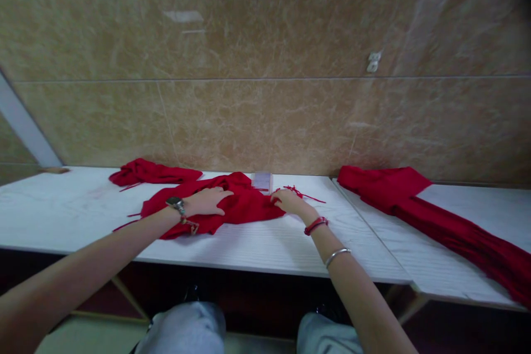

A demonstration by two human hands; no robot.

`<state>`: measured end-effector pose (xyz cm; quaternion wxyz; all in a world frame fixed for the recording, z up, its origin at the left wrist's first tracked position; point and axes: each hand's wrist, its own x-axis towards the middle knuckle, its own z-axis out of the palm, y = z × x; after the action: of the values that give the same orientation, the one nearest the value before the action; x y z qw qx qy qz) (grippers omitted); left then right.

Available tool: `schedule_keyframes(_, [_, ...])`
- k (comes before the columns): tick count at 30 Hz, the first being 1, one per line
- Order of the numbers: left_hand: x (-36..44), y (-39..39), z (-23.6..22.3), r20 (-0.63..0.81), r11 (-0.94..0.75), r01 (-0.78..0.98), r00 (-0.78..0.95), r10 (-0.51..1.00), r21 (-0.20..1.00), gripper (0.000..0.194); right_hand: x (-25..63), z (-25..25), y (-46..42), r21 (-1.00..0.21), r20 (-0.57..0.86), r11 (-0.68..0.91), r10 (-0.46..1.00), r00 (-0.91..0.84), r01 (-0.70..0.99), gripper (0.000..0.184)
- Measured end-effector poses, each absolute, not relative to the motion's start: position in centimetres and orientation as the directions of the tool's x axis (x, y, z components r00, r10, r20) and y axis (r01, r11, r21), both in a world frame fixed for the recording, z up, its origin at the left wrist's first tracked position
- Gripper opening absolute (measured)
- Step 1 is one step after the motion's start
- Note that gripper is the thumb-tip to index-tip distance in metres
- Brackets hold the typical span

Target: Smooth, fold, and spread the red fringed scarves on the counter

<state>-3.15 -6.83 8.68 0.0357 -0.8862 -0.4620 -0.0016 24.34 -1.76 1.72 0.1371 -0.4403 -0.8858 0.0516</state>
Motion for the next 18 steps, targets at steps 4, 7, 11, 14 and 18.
schedule_keyframes(4, [-0.6,-7.3,8.1,0.146,-0.64,0.768,0.636,0.758,-0.021,0.027,26.1,3.0,-1.9,-0.267,0.321,0.597,0.795,-0.514,0.757,0.03])
schedule_keyframes(7, [1.5,-9.3,8.8,0.131,-0.785,0.617,0.775,0.618,0.054,0.027,26.0,3.9,-2.5,-0.341,0.44,0.711,0.699,-0.564,0.615,0.051])
schedule_keyframes(11, [3.6,-12.2,8.8,0.02,-0.91,0.394,0.917,0.399,0.13,0.038,24.3,4.3,-3.5,-0.354,0.229,0.818,0.545,-0.806,0.453,0.05])
schedule_keyframes(14, [3.7,-13.2,8.7,-0.015,-0.921,0.355,0.934,0.357,0.16,0.04,23.4,4.0,-3.9,-0.314,0.023,0.785,0.569,-0.822,0.534,0.031])
schedule_keyframes(18, [1.6,-11.8,9.7,0.081,-0.879,0.458,0.879,0.47,0.132,0.044,24.3,3.8,-3.9,-0.204,0.165,0.669,0.743,-0.648,0.715,0.018])
